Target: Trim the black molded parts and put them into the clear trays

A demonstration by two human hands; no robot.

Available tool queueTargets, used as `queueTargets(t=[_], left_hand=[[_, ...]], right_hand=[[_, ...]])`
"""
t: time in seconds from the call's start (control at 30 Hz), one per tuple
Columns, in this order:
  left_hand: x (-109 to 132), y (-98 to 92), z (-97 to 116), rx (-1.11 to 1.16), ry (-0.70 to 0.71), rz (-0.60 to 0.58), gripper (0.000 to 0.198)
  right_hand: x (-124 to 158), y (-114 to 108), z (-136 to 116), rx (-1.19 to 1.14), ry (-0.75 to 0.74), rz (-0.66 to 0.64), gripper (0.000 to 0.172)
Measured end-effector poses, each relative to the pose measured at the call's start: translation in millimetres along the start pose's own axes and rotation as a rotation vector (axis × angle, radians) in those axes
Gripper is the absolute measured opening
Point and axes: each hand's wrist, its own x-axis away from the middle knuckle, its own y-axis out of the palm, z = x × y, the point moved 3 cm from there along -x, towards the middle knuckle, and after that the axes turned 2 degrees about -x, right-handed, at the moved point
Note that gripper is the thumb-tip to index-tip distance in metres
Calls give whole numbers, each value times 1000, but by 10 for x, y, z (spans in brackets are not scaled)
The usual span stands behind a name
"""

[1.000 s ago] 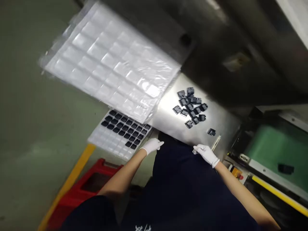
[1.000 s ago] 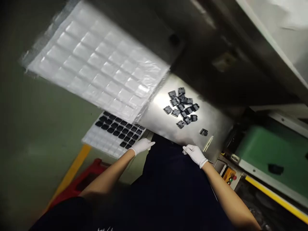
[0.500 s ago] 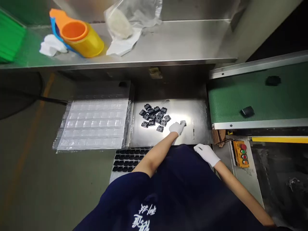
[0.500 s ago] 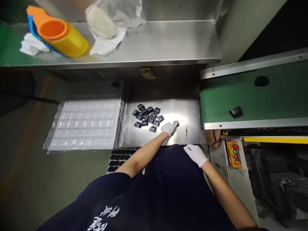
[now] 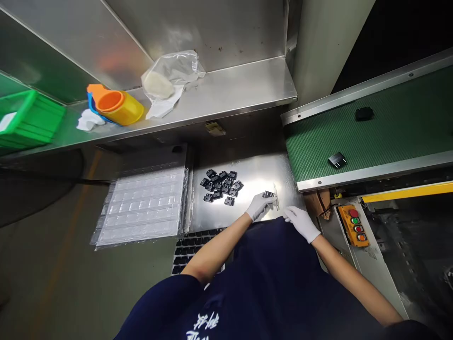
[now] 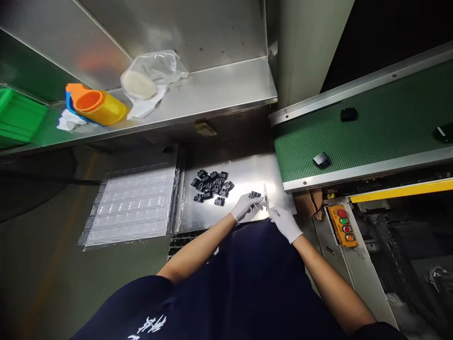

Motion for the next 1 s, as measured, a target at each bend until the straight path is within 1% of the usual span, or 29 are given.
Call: queueTargets(t=[0.07,0.13,0.23,0.27,0.33,0.4,0.47,0.5,0.53,0.57,0.63,0.67,0.73,0.8,0.9,1.0], left_hand=[[258,32,137,34,60,-30,37],[507,7,300,-38,168,5,40],[828,-93,512,-320,354,163,44],[911,-121,552,-384,398,194,47],[1041,-149,593,-383,485,181,53],[1136,-173,601,-257,539,138,62],[1206,-223,601,-80,502,98,67],[1237,-261,608,1,457,63,65],[1271,-305,625,69,414,13,59],[1309,-356,654,106,386,-42,48],[1392,-474,729,56,371,-120,21],[1429,-530,761,-15,366,-130,14],[1487,-606,800,-152,342,-129,13],[1522,-616,797,-171,284,-158,7],[1550,-552,754,12,184,-264,24],[1558,-495,710,213,168,-330,41]], right_hand=[[13,27,-148,-267,30,-29,55],[37,79,-348,-496,30,-81,57],[81,140,-661,-597,-29,-92,50],[96,157,-750,-612,-50,-91,49],[124,189,-892,-652,-84,-113,47],[147,222,-999,-707,-111,-178,45],[164,245,-1084,-781,-120,-259,46],[171,250,-1125,-820,-120,-300,48],[176,249,-1167,-850,-118,-329,50],[181,239,-1209,-863,-114,-340,51],[189,207,-1291,-817,-94,-313,50],[194,189,-1330,-763,-77,-285,49],[209,167,-1401,-628,-42,-246,47],[226,163,-1460,-518,-36,-241,48],[243,170,-1526,-440,-92,-266,56],[256,169,-1581,-392,-152,-284,64]])
